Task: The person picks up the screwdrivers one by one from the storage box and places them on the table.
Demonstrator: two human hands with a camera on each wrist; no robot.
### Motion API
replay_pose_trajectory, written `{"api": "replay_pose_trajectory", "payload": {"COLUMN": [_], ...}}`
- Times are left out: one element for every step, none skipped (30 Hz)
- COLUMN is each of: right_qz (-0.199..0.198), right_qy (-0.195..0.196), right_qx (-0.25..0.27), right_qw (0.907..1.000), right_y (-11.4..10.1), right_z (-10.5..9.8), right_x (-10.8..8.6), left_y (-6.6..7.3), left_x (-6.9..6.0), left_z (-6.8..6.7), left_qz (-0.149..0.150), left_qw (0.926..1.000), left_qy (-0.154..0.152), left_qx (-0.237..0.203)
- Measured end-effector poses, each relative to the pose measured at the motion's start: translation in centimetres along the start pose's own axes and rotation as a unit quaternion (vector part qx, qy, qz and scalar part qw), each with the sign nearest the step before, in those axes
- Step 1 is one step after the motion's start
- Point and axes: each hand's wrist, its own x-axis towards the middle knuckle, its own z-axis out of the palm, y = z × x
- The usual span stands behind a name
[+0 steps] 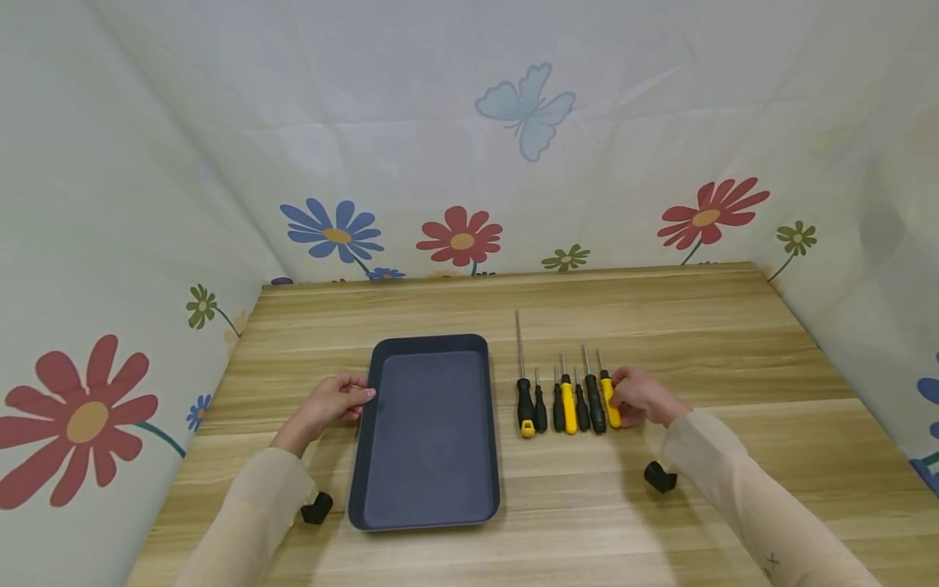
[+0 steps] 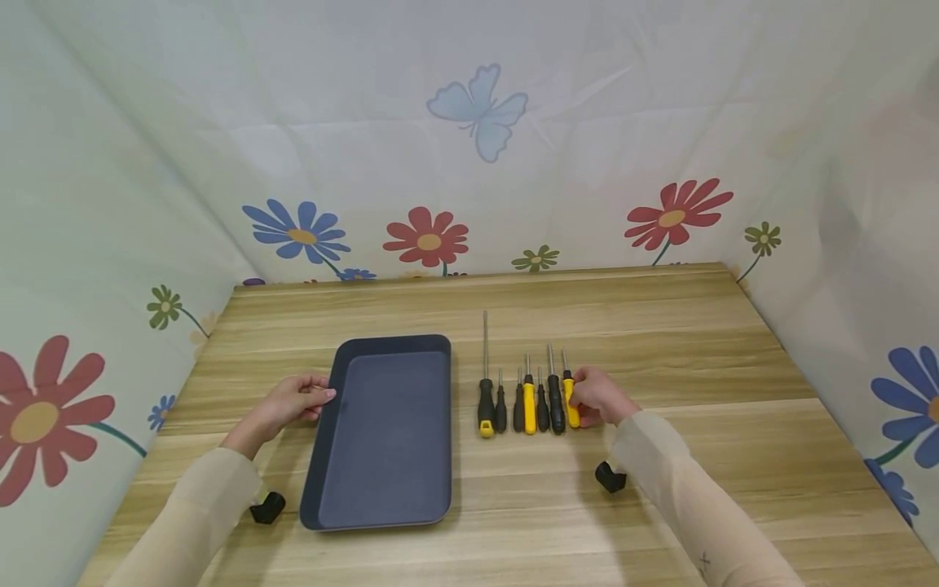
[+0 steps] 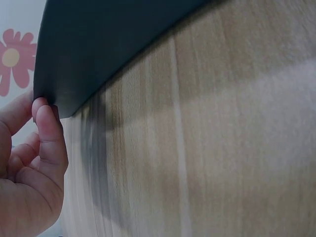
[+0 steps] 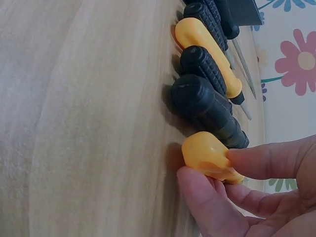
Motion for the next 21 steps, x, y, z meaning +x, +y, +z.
{"api": "replay_pose_trajectory", "payload": {"right_qz": [-0.001, 0.000, -0.002, -0.004, -0.005, -0.006, -0.007, -0.007, -0.009, -0.008, -0.008, -0.008, -0.009, -0.008, -0.009, -0.009, -0.010, -0.010, -0.009, -0.007, -0.007], "right_qy": [-0.001, -0.001, -0.002, -0.003, -0.004, -0.004, -0.005, -0.005, -0.006, -0.007, -0.007, -0.008, -0.009, -0.009, -0.009, -0.009, -0.010, -0.010, -0.010, -0.010, -0.010], "right_qx": [0.000, 0.002, 0.001, 0.000, -0.001, -0.002, -0.004, -0.005, -0.008, -0.008, -0.008, -0.007, -0.006, -0.004, -0.003, -0.002, -0.001, 0.000, 0.000, 0.000, 0.000], "right_qw": [1.0000, 1.0000, 1.0000, 1.0000, 1.0000, 1.0000, 1.0000, 0.9999, 0.9999, 0.9999, 0.9999, 0.9999, 0.9999, 0.9999, 0.9999, 0.9999, 0.9999, 0.9999, 0.9999, 0.9999, 0.9999], "right_y": [0.00, -0.01, 0.00, 0.00, 0.02, 0.02, 0.02, 0.00, -0.01, -0.01, -0.01, 0.02, 0.06, 0.09, 0.13, 0.17, 0.20, 0.22, 0.22, 0.21, 0.21], "right_z": [-0.01, -0.01, -0.03, -0.06, -0.09, -0.12, -0.17, -0.21, -0.25, -0.27, -0.30, -0.31, -0.33, -0.35, -0.37, -0.39, -0.42, -0.43, -0.44, -0.44, -0.44], "right_x": [0.01, 0.00, 0.00, 0.00, 0.02, 0.03, 0.07, 0.10, 0.15, 0.19, 0.24, 0.29, 0.33, 0.34, 0.35, 0.35, 0.36, 0.37, 0.36, 0.34, 0.35], "left_y": [-0.01, -0.04, -0.08, -0.11, -0.15, -0.19, -0.23, -0.26, -0.28, -0.30, -0.31, -0.32, -0.31, -0.29, -0.27, -0.26, -0.25, -0.25, -0.24, -0.25, -0.26], "left_x": [0.02, 0.05, 0.08, 0.10, 0.12, 0.14, 0.16, 0.15, 0.14, 0.13, 0.11, 0.10, 0.08, 0.07, 0.06, 0.07, 0.06, 0.07, 0.07, 0.09, 0.10], "left_z": [-0.02, -0.05, -0.06, -0.07, -0.09, -0.11, -0.12, -0.14, -0.15, -0.16, -0.18, -0.19, -0.19, -0.18, -0.18, -0.17, -0.18, -0.18, -0.18, -0.17, -0.18], "left_qz": [0.000, 0.000, 0.001, 0.002, 0.002, 0.002, 0.003, 0.004, 0.005, 0.007, 0.008, 0.009, 0.009, 0.009, 0.009, 0.008, 0.009, 0.009, 0.009, 0.008, 0.008], "left_qw": [1.0000, 1.0000, 1.0000, 1.0000, 1.0000, 1.0000, 1.0000, 1.0000, 1.0000, 1.0000, 0.9999, 0.9999, 0.9999, 0.9999, 0.9999, 0.9999, 0.9999, 0.9999, 0.9999, 0.9999, 0.9999], "left_qy": [0.001, 0.001, 0.001, 0.001, 0.000, 0.000, -0.001, -0.002, -0.003, -0.006, -0.008, -0.009, -0.010, -0.010, -0.010, -0.010, -0.010, -0.010, -0.010, -0.009, -0.009], "left_qx": [-0.001, -0.001, -0.001, -0.001, -0.002, -0.002, -0.003, -0.004, -0.004, -0.003, -0.003, -0.003, -0.002, -0.003, -0.003, -0.002, -0.001, 0.000, 0.001, 0.001, 0.002]}}
